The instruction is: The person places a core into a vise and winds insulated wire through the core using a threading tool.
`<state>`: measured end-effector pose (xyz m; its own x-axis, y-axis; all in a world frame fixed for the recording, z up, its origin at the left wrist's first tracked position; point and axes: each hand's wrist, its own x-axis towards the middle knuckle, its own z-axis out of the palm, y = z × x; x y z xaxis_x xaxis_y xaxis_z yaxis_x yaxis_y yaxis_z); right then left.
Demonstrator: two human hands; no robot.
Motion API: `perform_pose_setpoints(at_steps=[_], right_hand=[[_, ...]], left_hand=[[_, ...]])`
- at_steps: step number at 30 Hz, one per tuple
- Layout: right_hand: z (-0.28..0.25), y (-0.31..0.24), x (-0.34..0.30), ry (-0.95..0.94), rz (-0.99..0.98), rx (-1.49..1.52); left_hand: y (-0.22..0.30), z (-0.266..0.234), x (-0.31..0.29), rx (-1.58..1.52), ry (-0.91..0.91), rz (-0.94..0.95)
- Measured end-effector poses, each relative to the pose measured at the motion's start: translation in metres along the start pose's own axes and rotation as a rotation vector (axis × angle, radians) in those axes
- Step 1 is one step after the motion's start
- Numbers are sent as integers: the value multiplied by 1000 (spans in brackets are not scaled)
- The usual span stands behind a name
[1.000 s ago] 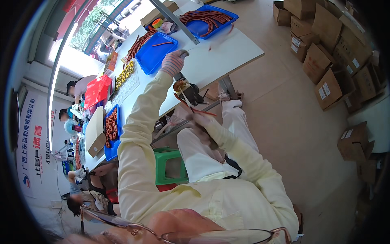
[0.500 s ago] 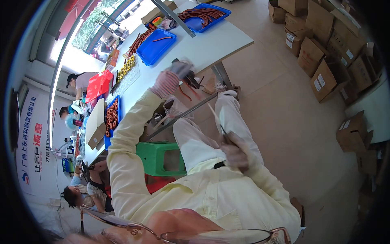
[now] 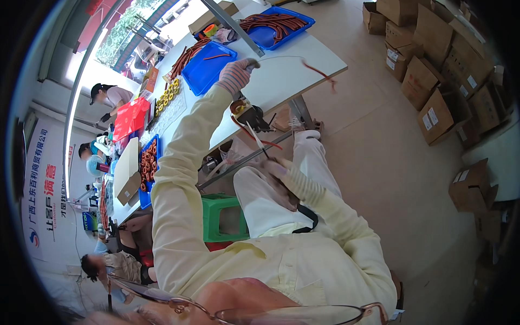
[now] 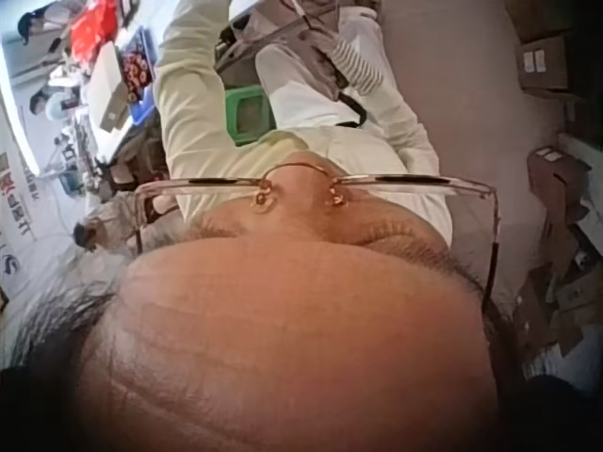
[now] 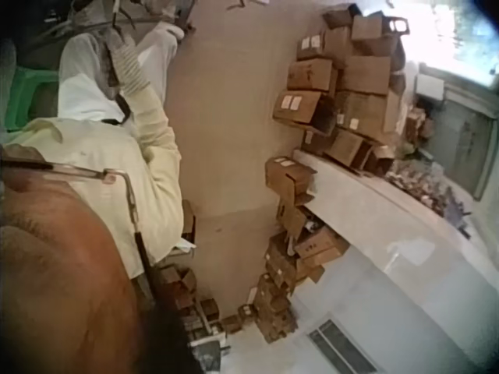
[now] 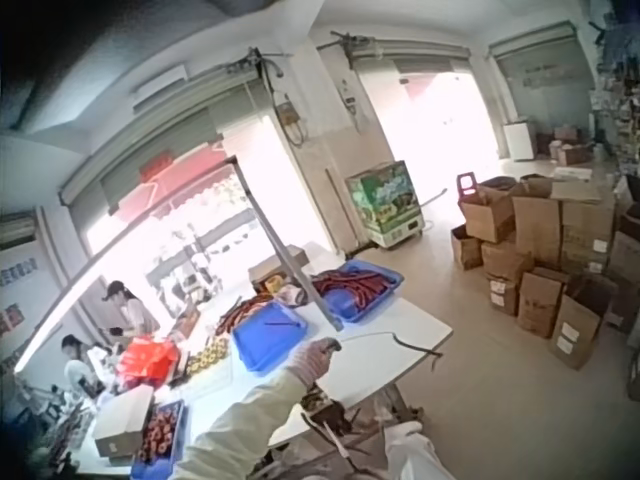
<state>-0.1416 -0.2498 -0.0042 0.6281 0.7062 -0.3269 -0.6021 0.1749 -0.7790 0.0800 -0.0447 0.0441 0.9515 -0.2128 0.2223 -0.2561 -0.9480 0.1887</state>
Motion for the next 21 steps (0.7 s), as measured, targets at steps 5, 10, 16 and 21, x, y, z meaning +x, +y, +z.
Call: perform_pose_setpoints(at_steps=[5,10,16,21], right_hand=[[17,-17,74,-287,-25,710],[11,15,67,-741,-67,1073],[-6,51,-51,-587,93,1145],[-44,100,-122,-557,192,1196]], left_hand=[[-36,5,-15,-27,-134,-302],[-43,6,-43,174,-153,-379],[-6,-30,-99,495,154,167],[35,-24,-120,426,-104,810]])
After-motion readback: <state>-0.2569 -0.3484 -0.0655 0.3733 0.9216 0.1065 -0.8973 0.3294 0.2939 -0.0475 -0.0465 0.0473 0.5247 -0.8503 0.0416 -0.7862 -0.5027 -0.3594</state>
